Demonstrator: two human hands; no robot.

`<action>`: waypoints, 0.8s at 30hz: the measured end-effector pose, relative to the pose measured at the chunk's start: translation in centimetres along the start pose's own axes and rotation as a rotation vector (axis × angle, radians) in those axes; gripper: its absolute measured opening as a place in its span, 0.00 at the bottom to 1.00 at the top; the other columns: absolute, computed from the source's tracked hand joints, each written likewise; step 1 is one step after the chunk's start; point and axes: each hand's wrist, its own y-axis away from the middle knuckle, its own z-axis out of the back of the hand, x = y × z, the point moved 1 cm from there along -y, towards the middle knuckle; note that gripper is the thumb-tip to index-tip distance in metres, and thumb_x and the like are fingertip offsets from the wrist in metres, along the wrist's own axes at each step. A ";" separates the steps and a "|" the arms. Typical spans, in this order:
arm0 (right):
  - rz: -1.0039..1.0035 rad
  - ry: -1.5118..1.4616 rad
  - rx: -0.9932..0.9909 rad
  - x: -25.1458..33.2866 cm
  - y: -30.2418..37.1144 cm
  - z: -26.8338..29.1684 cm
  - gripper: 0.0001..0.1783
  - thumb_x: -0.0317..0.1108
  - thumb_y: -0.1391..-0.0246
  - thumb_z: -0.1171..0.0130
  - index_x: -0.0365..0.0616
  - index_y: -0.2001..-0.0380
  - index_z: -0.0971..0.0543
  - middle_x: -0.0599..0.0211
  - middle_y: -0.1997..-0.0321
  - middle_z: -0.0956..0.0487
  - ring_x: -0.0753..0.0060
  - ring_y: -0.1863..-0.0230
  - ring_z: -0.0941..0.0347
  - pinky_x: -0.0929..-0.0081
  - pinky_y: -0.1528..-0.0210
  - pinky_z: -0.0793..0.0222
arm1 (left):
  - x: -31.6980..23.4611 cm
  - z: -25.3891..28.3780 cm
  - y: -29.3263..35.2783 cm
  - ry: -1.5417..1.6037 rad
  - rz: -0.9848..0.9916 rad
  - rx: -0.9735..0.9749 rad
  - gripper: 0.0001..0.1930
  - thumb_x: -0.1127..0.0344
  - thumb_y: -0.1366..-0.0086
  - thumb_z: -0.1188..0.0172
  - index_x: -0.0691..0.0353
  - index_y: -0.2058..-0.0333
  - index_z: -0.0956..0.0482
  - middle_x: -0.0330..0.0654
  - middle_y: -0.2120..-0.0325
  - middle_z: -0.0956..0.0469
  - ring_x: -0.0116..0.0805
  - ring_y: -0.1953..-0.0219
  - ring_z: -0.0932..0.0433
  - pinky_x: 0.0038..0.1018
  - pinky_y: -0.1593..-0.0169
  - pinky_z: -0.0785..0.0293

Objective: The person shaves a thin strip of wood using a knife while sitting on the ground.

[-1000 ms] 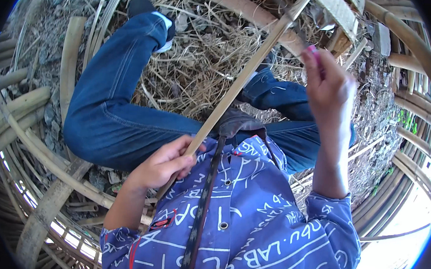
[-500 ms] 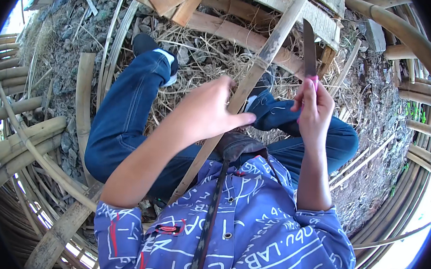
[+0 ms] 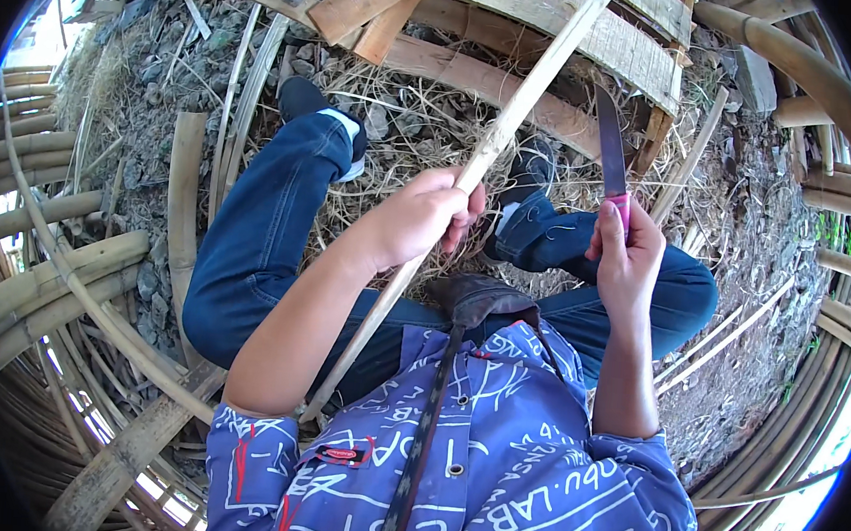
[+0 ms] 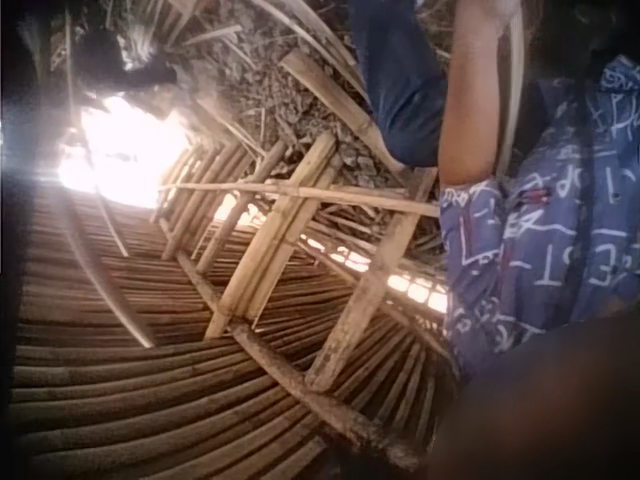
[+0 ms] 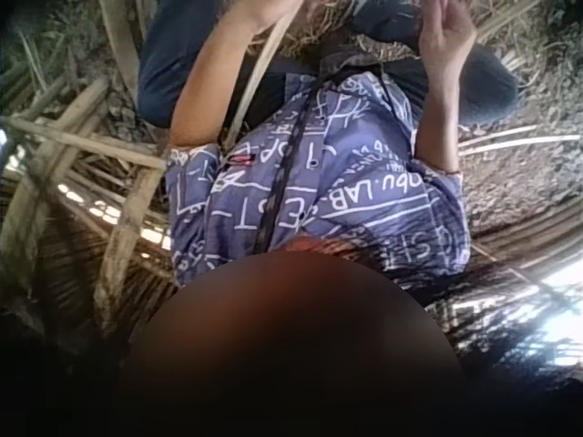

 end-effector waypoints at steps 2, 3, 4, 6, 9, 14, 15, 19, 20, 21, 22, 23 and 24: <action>-0.022 -0.012 0.028 0.0 0.0 -0.1 0.17 0.43 0.41 0.45 0.39 0.74 0.26 0.79 0.85 0.33 0.89 0.82 0.38 0.85 0.81 0.44 | -0.5 0.3 -0.1 -0.024 0.018 -0.018 0.06 0.72 0.45 0.55 0.63 0.67 0.34 0.32 0.84 0.40 0.22 0.84 0.40 0.20 0.79 0.39; -0.022 -0.013 0.026 0.0 0.1 -0.1 0.17 0.43 0.41 0.45 0.39 0.74 0.26 0.79 0.85 0.33 0.89 0.82 0.38 0.85 0.81 0.44 | -0.5 0.5 0.0 -0.026 0.018 -0.017 0.06 0.72 0.45 0.55 0.63 0.67 0.34 0.32 0.84 0.40 0.22 0.84 0.40 0.20 0.79 0.39; -0.024 0.014 0.024 0.0 0.1 -0.1 0.17 0.43 0.41 0.45 0.39 0.73 0.25 0.79 0.85 0.34 0.89 0.82 0.39 0.85 0.80 0.44 | -0.4 0.8 0.1 0.107 0.086 0.036 0.06 0.72 0.45 0.55 0.63 0.67 0.34 0.32 0.84 0.41 0.21 0.84 0.42 0.19 0.80 0.41; -0.031 0.043 0.018 0.1 0.3 0.1 0.17 0.42 0.41 0.45 0.38 0.73 0.25 0.79 0.85 0.34 0.90 0.82 0.40 0.85 0.80 0.45 | -0.2 0.3 0.5 0.279 0.153 0.061 0.06 0.68 0.42 0.56 0.61 0.66 0.34 0.30 0.84 0.42 0.17 0.87 0.46 0.16 0.85 0.48; -0.038 0.057 0.017 0.1 0.5 0.0 0.16 0.41 0.41 0.44 0.37 0.72 0.25 0.79 0.85 0.35 0.89 0.81 0.43 0.83 0.80 0.46 | 0.5 -0.1 0.9 0.412 0.185 0.050 0.07 0.65 0.40 0.58 0.60 0.66 0.34 0.29 0.84 0.43 0.17 0.87 0.48 0.16 0.86 0.50; -0.023 0.122 0.108 0.1 0.8 -1.1 0.14 0.36 0.42 0.44 0.36 0.75 0.27 0.76 0.86 0.38 0.87 0.80 0.47 0.80 0.81 0.48 | 2.3 -0.1 2.3 0.293 0.211 0.020 0.06 0.64 0.39 0.58 0.57 0.72 0.36 0.26 0.87 0.46 0.15 0.87 0.49 0.16 0.86 0.53; -0.025 0.115 0.134 0.2 1.0 -1.5 0.13 0.35 0.42 0.44 0.36 0.75 0.28 0.76 0.87 0.38 0.87 0.81 0.47 0.80 0.81 0.48 | 2.8 -0.2 2.6 0.296 0.213 0.017 0.06 0.64 0.39 0.58 0.57 0.72 0.36 0.26 0.87 0.46 0.15 0.87 0.49 0.16 0.86 0.53; 0.042 0.084 0.223 0.5 3.0 -3.4 0.05 0.28 0.44 0.45 0.36 0.69 0.27 0.70 0.86 0.30 0.88 0.82 0.37 0.82 0.80 0.41 | 4.8 -0.6 3.4 0.208 0.121 -0.160 0.02 0.66 0.40 0.54 0.55 0.70 0.36 0.27 0.85 0.45 0.16 0.87 0.48 0.16 0.84 0.51; 0.037 0.110 0.283 1.2 3.4 -3.8 0.06 0.28 0.45 0.43 0.37 0.69 0.27 0.66 0.85 0.28 0.84 0.84 0.35 0.79 0.81 0.39 | 5.0 -0.5 3.6 0.295 0.186 -0.072 0.02 0.66 0.40 0.54 0.55 0.70 0.36 0.28 0.85 0.44 0.16 0.87 0.47 0.16 0.85 0.50; 0.074 0.152 0.317 0.3 4.1 -4.4 0.07 0.30 0.45 0.43 0.37 0.68 0.27 0.59 0.82 0.27 0.70 0.83 0.30 0.73 0.78 0.35 | 5.3 -0.4 3.8 0.382 0.251 0.017 0.02 0.66 0.41 0.53 0.55 0.69 0.36 0.29 0.84 0.44 0.17 0.87 0.47 0.16 0.85 0.50; 0.106 0.134 0.378 0.2 4.6 -4.8 0.09 0.32 0.44 0.44 0.37 0.68 0.28 0.56 0.81 0.27 0.63 0.81 0.29 0.70 0.76 0.35 | 5.7 -0.1 3.9 0.381 0.256 0.017 0.02 0.66 0.41 0.53 0.55 0.69 0.36 0.29 0.84 0.44 0.17 0.87 0.47 0.16 0.85 0.50; 0.138 0.119 0.438 0.1 4.9 -5.2 0.10 0.34 0.44 0.45 0.37 0.67 0.28 0.54 0.80 0.28 0.55 0.79 0.28 0.66 0.74 0.34 | 6.3 0.2 4.0 0.420 0.259 0.062 0.04 0.64 0.40 0.53 0.56 0.70 0.35 0.29 0.85 0.45 0.17 0.88 0.47 0.17 0.85 0.49; 0.145 0.126 0.473 -0.1 5.1 -5.8 0.12 0.37 0.42 0.49 0.37 0.67 0.30 0.53 0.79 0.29 0.49 0.76 0.30 0.62 0.72 0.35 | 6.9 0.5 4.1 0.460 0.263 0.107 0.06 0.62 0.39 0.53 0.57 0.71 0.35 0.29 0.86 0.46 0.18 0.88 0.46 0.17 0.85 0.48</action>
